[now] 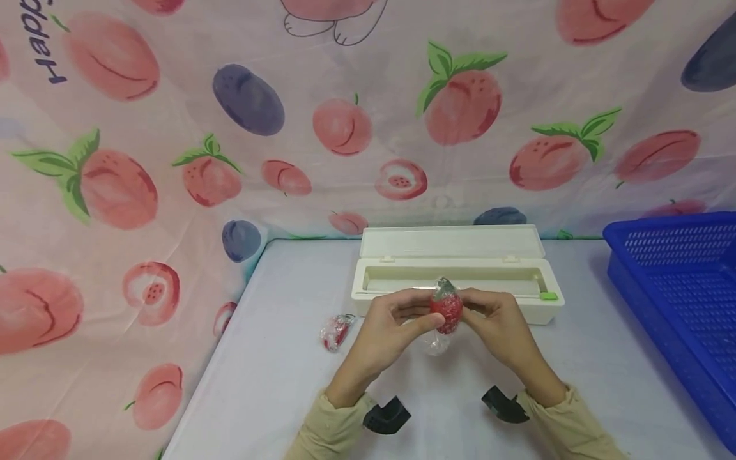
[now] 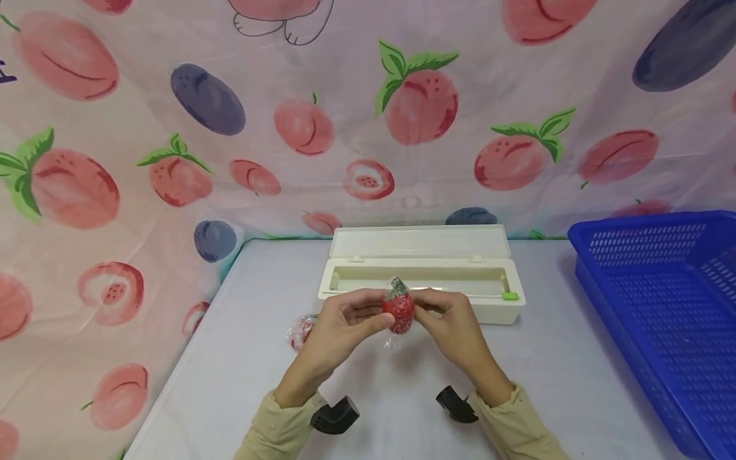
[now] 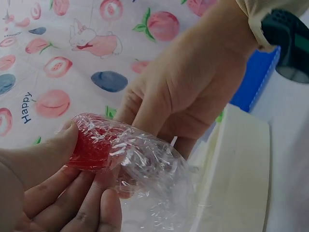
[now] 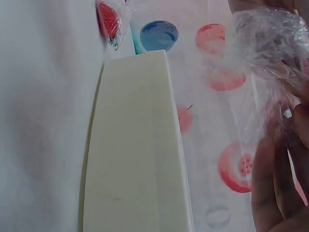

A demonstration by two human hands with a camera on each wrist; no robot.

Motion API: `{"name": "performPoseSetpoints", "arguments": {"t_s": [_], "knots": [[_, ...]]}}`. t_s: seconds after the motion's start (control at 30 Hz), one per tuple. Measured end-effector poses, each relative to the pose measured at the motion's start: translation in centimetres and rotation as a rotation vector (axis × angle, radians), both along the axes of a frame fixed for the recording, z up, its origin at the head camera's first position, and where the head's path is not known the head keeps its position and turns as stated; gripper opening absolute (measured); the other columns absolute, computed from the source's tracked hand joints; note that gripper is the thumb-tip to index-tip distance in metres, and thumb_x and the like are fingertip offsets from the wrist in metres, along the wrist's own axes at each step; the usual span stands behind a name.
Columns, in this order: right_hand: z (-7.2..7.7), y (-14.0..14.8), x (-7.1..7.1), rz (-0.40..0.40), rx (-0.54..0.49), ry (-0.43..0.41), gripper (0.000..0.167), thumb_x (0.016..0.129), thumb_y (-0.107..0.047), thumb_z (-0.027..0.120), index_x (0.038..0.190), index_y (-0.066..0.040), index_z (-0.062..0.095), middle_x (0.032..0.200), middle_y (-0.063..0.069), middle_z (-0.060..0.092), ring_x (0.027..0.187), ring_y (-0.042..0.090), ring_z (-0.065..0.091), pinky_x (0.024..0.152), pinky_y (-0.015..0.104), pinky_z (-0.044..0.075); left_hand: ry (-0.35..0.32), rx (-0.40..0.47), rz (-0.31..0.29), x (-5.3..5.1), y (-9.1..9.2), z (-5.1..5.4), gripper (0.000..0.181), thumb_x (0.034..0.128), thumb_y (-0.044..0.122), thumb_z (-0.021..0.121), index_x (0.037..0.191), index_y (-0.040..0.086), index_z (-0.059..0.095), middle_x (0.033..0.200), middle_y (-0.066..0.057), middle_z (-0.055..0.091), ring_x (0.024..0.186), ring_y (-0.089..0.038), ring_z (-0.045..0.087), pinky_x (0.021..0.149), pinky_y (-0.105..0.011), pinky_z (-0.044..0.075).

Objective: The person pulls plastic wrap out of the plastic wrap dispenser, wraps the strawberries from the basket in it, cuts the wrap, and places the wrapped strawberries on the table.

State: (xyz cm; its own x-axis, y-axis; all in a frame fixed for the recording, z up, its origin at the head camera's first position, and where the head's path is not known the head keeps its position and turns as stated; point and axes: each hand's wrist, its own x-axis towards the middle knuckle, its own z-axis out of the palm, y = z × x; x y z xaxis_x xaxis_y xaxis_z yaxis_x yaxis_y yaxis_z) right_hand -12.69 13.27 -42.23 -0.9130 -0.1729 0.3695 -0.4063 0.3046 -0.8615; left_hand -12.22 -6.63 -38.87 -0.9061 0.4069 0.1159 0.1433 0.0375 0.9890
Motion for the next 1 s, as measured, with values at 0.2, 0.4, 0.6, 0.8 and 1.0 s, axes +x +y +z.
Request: {"name": "performPoseSetpoints", "arguments": {"t_s": [0.2, 0.4, 0.6, 0.8, 1.0], "knots": [[0.12, 0.06, 0.15, 0.101, 0.006, -0.061, 0.026, 0.095, 0.001, 0.062, 0.12, 0.005, 0.068, 0.118, 0.018, 0.07, 0.099, 0.001, 0.066, 0.081, 0.019, 0.057, 0.024, -0.009, 0.066, -0.17, -0.25, -0.24, 0.035, 0.0875, 0.01, 0.076, 0.121, 0.004, 0.069, 0.119, -0.012, 0.069, 0.101, -0.016, 0.07, 0.09, -0.035, 0.057], [0.55, 0.08, 0.32, 0.182, -0.003, -0.081, 0.029, 0.101, -0.001, 0.054, 0.127, 0.009, 0.061, 0.12, 0.02, 0.068, 0.099, 0.003, 0.066, 0.084, 0.023, 0.058, 0.025, -0.028, 0.124, -0.38, -0.51, -0.34, 0.035, 0.0842, 0.01, 0.079, 0.118, 0.008, 0.072, 0.116, -0.008, 0.07, 0.097, -0.015, 0.07, 0.085, -0.03, 0.057], [0.87, 0.17, 0.58, 0.19, 0.014, -0.099, 0.031, 0.103, -0.008, 0.052, 0.13, 0.005, 0.06, 0.12, 0.015, 0.069, 0.098, 0.006, 0.067, 0.088, 0.025, 0.057, 0.091, -0.097, 0.173, -0.53, -0.55, -0.37, 0.032, 0.0832, 0.016, 0.081, 0.114, 0.012, 0.075, 0.108, -0.002, 0.074, 0.1, -0.011, 0.065, 0.089, -0.038, 0.052], [0.75, -0.03, 0.5, 0.162, 0.048, -0.056, 0.042, 0.089, -0.012, 0.075, 0.128, -0.005, 0.064, 0.121, 0.005, 0.069, 0.102, 0.009, 0.066, 0.092, 0.022, 0.054, 0.036, -0.051, 0.165, -0.52, -0.59, -0.52, 0.04, 0.0819, 0.018, 0.083, 0.119, 0.011, 0.069, 0.115, -0.002, 0.07, 0.103, -0.015, 0.066, 0.09, -0.038, 0.055], [0.62, -0.29, 0.54, 0.097, 0.05, 0.014, 0.045, 0.083, -0.005, 0.079, 0.125, -0.002, 0.066, 0.117, 0.009, 0.071, 0.096, 0.006, 0.067, 0.087, 0.017, 0.055, -0.033, -0.001, 0.089, -0.43, -0.68, -0.39, 0.05, 0.0863, 0.022, 0.078, 0.132, 0.009, 0.061, 0.129, -0.004, 0.063, 0.11, -0.016, 0.064, 0.097, -0.039, 0.053]]}}
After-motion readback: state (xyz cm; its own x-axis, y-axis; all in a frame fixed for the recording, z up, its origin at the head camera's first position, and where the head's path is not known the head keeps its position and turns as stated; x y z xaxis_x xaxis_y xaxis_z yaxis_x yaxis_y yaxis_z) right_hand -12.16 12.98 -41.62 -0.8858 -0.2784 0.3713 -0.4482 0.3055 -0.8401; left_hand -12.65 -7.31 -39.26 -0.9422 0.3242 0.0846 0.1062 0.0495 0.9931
